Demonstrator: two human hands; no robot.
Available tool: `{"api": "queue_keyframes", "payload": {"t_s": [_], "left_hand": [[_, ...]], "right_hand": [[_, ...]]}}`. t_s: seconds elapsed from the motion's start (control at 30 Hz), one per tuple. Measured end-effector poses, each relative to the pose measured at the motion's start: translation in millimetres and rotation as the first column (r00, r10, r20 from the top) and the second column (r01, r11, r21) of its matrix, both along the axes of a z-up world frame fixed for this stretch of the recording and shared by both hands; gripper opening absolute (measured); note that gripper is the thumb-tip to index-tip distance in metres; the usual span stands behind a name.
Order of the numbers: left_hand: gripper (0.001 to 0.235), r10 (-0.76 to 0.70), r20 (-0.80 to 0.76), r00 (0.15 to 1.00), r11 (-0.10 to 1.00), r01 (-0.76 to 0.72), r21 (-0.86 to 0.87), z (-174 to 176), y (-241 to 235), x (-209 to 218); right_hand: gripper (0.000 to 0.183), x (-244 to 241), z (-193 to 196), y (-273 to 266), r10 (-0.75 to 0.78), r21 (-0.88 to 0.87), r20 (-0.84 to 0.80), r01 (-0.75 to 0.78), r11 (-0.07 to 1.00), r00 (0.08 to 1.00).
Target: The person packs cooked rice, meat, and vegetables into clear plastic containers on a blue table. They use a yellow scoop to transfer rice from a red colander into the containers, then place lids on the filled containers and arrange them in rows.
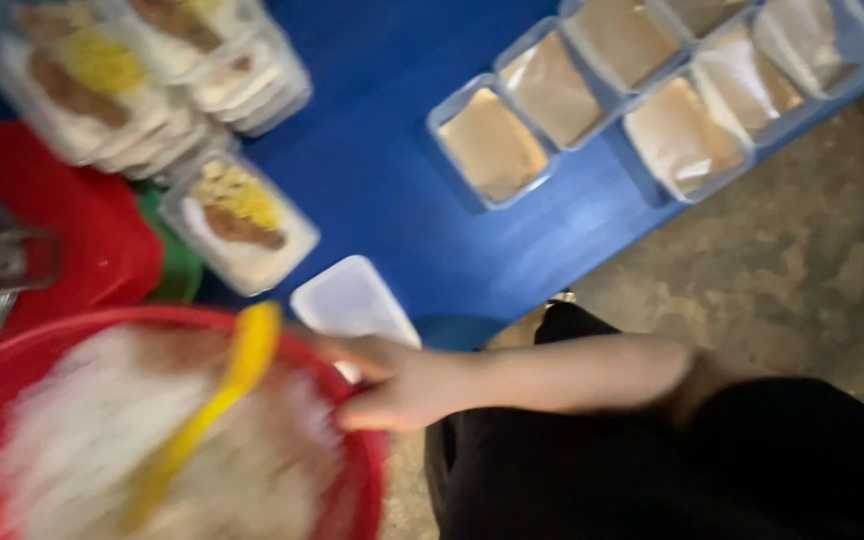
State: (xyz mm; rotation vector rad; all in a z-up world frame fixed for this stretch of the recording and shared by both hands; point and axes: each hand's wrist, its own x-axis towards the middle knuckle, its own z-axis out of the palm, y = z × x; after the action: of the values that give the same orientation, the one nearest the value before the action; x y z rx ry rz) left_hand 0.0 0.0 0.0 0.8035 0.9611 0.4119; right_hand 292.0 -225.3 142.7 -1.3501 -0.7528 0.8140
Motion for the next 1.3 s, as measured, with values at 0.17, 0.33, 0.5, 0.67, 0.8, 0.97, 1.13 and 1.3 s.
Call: {"api": "queue_keyframes", "payload": {"t_s": [0.17,0.33,0.5,0.67,0.8,0.97,1.13,1.3], "left_hand": [[0.088,-0.174,0.064,0.983,0.985,0.174,-0.002,6.6,-111.6,42.3],[0.110,-0.316,0.046,0.948,0.944,0.309,0.118,-6.0,-238.1,93.6],[0.117,-0.130,0.114,0.985,0.988,0.138,-0.067,-13.8,-285.2,133.7],[0.116,-0.122,0.230,0.966,0.992,0.126,-0.002,-15.7,-277.1,141.6],[0.113,-0.116,0.206,0.972,0.993,0.115,0.017,-26.2,-251.3,144.6],[0.109,-0.078,0.131,0.988,0.997,0.075,0.029,-38.6,-214.5,146.7],[0.087,-0.003,0.092,0.996,0.998,0.009,-0.066,-46.4,-200.3,154.5],[0.057,0.137,-0.047,0.990,0.898,-0.144,-0.416,-53.1,-215.8,156.6]], "right_hand": [[0.090,20.7,-16.9,-161.1,-0.181,-0.094,-0.333,0.158,0.983,0.926],[0.096,49.0,-56.1,-263.2,-0.305,-0.443,-0.187,0.196,0.874,0.934],[0.101,69.1,-91.7,-295.1,-0.365,-0.564,-0.407,0.084,0.821,0.837],[0.096,77.4,-127.5,-283.5,-0.267,-0.463,-0.288,0.111,0.879,0.920],[0.090,74.7,-160.0,-268.9,-0.214,-0.268,-0.192,0.159,0.950,0.958],[0.059,70.6,-149.8,-252.5,-0.167,-0.649,0.051,0.160,0.744,0.985],[0.023,66.9,-97.5,-218.4,-0.010,-0.392,0.856,0.663,0.638,0.516],[0.020,88.1,-98.9,-165.1,0.483,-0.514,0.858,0.319,0.797,0.176]]}}
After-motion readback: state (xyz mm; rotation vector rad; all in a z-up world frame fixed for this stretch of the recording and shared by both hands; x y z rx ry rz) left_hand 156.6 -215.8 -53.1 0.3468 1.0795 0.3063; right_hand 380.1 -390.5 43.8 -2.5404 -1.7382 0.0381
